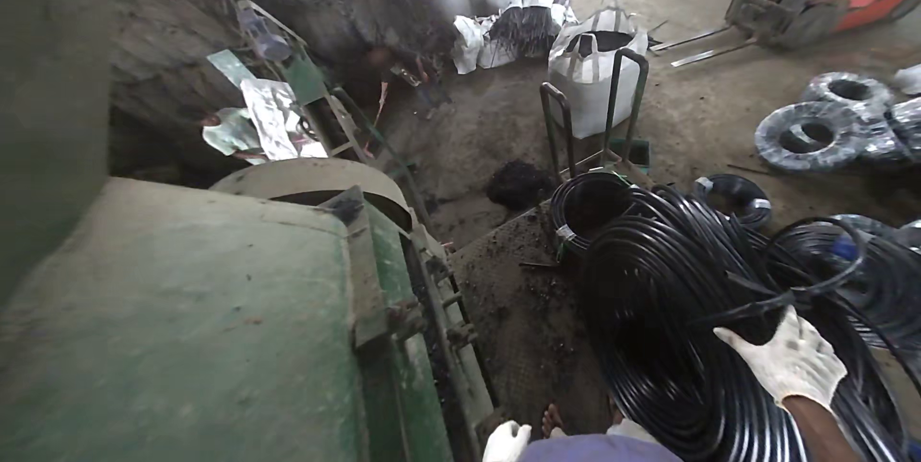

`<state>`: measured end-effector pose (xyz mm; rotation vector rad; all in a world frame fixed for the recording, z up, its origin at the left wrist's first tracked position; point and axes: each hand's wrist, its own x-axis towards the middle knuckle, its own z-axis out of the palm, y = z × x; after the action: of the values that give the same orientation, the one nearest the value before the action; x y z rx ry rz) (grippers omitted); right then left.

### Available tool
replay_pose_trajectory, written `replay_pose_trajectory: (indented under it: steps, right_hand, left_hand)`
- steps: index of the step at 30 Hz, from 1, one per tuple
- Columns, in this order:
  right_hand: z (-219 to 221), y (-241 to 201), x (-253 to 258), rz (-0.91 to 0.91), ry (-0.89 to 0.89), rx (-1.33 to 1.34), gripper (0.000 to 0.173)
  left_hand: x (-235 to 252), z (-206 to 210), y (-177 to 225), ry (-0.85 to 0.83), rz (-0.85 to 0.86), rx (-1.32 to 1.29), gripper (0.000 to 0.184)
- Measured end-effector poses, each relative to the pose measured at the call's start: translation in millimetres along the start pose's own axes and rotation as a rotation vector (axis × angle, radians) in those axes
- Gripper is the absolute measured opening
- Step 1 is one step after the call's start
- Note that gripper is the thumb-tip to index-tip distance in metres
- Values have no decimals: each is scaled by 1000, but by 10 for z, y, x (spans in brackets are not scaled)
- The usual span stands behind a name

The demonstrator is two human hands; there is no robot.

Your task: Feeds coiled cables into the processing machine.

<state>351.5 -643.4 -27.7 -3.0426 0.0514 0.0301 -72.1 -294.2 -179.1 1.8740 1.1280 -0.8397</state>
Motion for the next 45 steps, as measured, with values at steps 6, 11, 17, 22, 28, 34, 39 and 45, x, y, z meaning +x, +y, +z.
replay_pose_trajectory:
  steps: [6,11,17,22,28,34,39,45]
  right_hand:
    - [38,24,22,1,8,6,147]
    - [6,1,13,11,-2,13,146]
    - [-9,-9,17,4,-18,13,147]
    - [3,-4,36,4,-17,17,146]
    - [-11,0,52,5,-29,5,145]
    - [8,6,54,-2,-11,6,146]
    - [-15,-9,58,8,-12,1,144]
    - [-11,-2,66,6,-9,18,146]
  left_hand:
    - [9,15,-3,5,0,4,54]
    - [7,22,-20,-5,0,3,54]
    - [-8,40,-54,27,-9,-7,55]
    - [-31,18,-57,25,0,-5,54]
    - [37,37,-76,30,-7,11,53]
    - [48,57,-81,31,-10,21,54]
    - [22,27,-57,-12,2,33,54]
    - [67,57,-71,-11,7,41,54]
